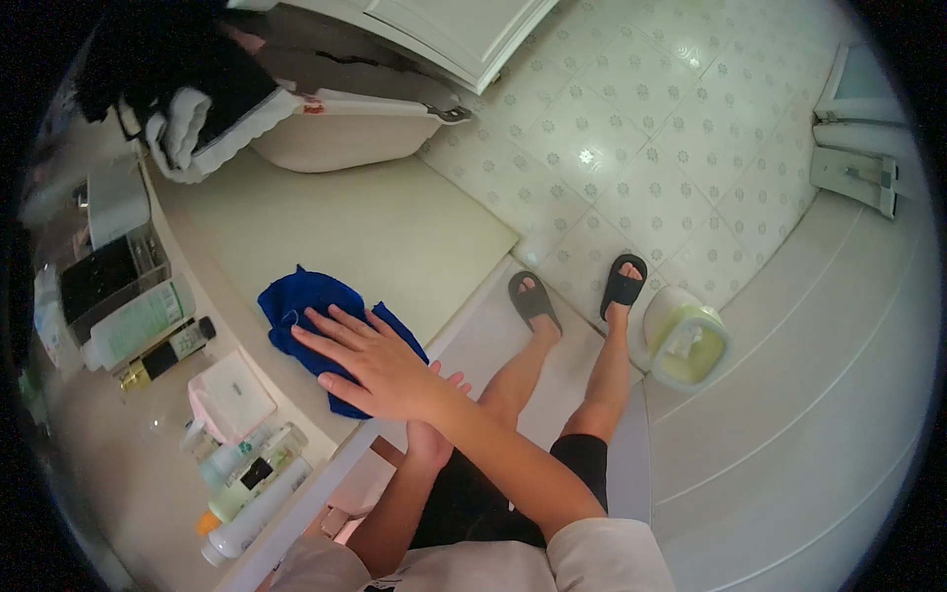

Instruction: The person organizes cleaning supplies within a cabinet, wipes down the exterior and interior surfaces with a cloth, and rinses the cloth in a sink before continuing to wipe a storage unit.

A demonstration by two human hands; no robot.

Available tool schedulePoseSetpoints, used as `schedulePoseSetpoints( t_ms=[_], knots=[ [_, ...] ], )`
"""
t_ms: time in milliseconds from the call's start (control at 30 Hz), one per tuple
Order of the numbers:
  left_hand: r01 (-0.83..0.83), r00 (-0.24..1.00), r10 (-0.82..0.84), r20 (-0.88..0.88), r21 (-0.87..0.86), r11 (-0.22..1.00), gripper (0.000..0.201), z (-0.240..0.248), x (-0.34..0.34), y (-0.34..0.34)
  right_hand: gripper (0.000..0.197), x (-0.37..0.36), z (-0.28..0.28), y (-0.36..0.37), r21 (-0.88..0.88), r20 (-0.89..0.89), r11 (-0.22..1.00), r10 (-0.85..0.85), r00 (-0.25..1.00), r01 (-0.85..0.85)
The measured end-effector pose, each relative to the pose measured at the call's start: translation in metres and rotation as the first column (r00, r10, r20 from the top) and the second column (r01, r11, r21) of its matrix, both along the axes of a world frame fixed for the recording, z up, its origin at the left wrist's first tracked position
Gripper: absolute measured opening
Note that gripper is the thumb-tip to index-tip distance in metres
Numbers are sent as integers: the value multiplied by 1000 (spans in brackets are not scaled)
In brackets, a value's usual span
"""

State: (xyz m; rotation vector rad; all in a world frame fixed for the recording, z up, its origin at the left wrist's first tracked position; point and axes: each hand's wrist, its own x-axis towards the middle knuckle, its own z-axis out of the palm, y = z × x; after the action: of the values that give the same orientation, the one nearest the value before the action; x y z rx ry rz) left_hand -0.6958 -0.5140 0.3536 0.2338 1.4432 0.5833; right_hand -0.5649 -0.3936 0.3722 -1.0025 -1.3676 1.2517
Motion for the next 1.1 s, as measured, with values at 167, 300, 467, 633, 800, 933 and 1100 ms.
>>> schedulePoseSetpoints(
  t_ms=[167, 300, 467, 633, 800, 933, 1100],
  knots=[
    [-81, 994, 75, -77, -83, 993, 47, -71, -6, 0, 58, 2, -92, 16, -201, 6, 979, 43, 999, -41],
    [-373, 910, 369, -190, 14, 928, 40, -94, 18, 3, 55, -8, -188, 31, -331, 2, 943, 38, 999, -35],
    [-253, 919, 286, -273, 151, 956, 45, -121, 18, -4, 54, -32, -328, 59, -427, 17, 903, -46, 999, 49],
    [-344, 856, 366, -365, 127, 930, 47, -150, 46, 2, 53, -38, -482, 60, -556, 89, 818, -116, 989, 146],
    [242, 917, -202, -344, 78, 967, 63, -174, 48, -23, 53, -15, -564, 29, -665, 137, 716, -162, 977, 212],
    [-243, 952, 240, -191, 6, 970, 62, -174, 58, -11, 52, -16, -519, 12, -720, 52, 686, -100, 994, 107],
    [-294, 945, 285, -160, -33, 955, 63, -168, 72, 3, 54, -4, -417, -2, -469, -108, 883, -51, 993, -6]
  ],
)
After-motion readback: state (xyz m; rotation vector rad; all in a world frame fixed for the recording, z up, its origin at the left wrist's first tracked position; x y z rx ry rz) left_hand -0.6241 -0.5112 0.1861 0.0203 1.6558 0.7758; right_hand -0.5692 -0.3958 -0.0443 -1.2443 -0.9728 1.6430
